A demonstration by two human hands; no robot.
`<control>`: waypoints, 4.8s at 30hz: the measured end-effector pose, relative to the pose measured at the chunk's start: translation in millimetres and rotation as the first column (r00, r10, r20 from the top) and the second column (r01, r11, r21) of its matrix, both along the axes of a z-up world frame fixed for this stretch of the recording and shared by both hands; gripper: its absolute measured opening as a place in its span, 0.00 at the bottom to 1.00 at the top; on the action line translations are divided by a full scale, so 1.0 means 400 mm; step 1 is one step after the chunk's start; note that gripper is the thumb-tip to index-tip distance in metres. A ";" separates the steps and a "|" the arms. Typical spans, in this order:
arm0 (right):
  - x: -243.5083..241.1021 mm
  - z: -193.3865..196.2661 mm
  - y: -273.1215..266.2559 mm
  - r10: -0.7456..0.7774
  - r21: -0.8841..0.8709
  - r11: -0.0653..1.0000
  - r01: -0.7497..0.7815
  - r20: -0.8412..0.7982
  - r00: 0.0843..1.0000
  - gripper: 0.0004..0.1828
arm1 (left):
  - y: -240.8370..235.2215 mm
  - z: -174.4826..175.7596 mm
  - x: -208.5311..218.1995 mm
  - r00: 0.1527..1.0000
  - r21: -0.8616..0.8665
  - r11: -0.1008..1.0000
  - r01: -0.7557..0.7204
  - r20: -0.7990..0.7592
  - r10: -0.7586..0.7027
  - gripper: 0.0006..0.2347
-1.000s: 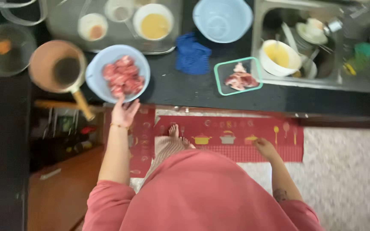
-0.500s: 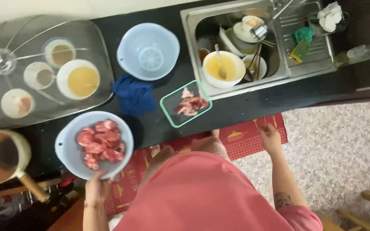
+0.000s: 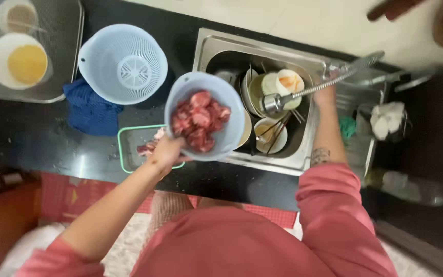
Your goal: The person washes raw meat chunks in a bowl under a kitchen faucet by hand, rubbing and rinsing the meat through several changes of water before transferring it to a colander.
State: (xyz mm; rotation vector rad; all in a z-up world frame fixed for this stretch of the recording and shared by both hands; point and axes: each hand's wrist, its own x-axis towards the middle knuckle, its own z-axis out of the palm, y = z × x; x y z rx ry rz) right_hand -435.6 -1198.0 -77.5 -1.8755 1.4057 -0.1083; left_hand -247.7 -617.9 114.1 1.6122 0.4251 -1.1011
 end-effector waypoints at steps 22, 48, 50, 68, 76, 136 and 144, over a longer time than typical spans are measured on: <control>-0.221 0.528 0.479 -0.571 0.743 0.588 -0.320 0.661 0.486 0.44 | -0.374 -0.107 -0.409 0.960 -0.182 0.970 0.164 -0.196 -0.199 0.35; -0.244 0.132 0.650 0.515 -0.177 0.855 -0.487 0.383 0.767 0.15 | -0.236 -0.206 -0.511 0.945 -0.195 0.962 0.191 -0.228 -0.233 0.31; -0.256 0.184 0.680 0.280 0.127 0.890 -0.439 0.608 0.743 0.14 | -0.232 -0.230 -0.520 0.948 -0.209 0.964 0.162 -0.238 -0.211 0.31; -0.364 0.323 0.646 0.398 -0.284 0.864 -0.415 -0.118 0.910 0.50 | -0.297 -0.224 -0.584 0.918 -0.282 0.922 0.266 -0.216 -0.331 0.34; -0.325 0.396 0.638 0.565 0.475 0.765 -0.435 -0.171 0.807 0.71 | -0.299 -0.134 -0.587 0.911 -0.267 0.917 0.297 -0.209 -0.356 0.34; -0.371 0.370 0.707 0.069 0.221 0.968 -0.117 0.213 0.975 0.25 | -0.297 -0.141 -0.560 0.869 -0.188 0.879 0.438 -0.161 -0.468 0.34; -0.382 0.519 0.690 0.538 0.321 0.820 -0.473 -0.155 0.828 0.49 | -0.298 -0.153 -0.560 0.872 -0.162 0.883 0.441 -0.154 -0.464 0.33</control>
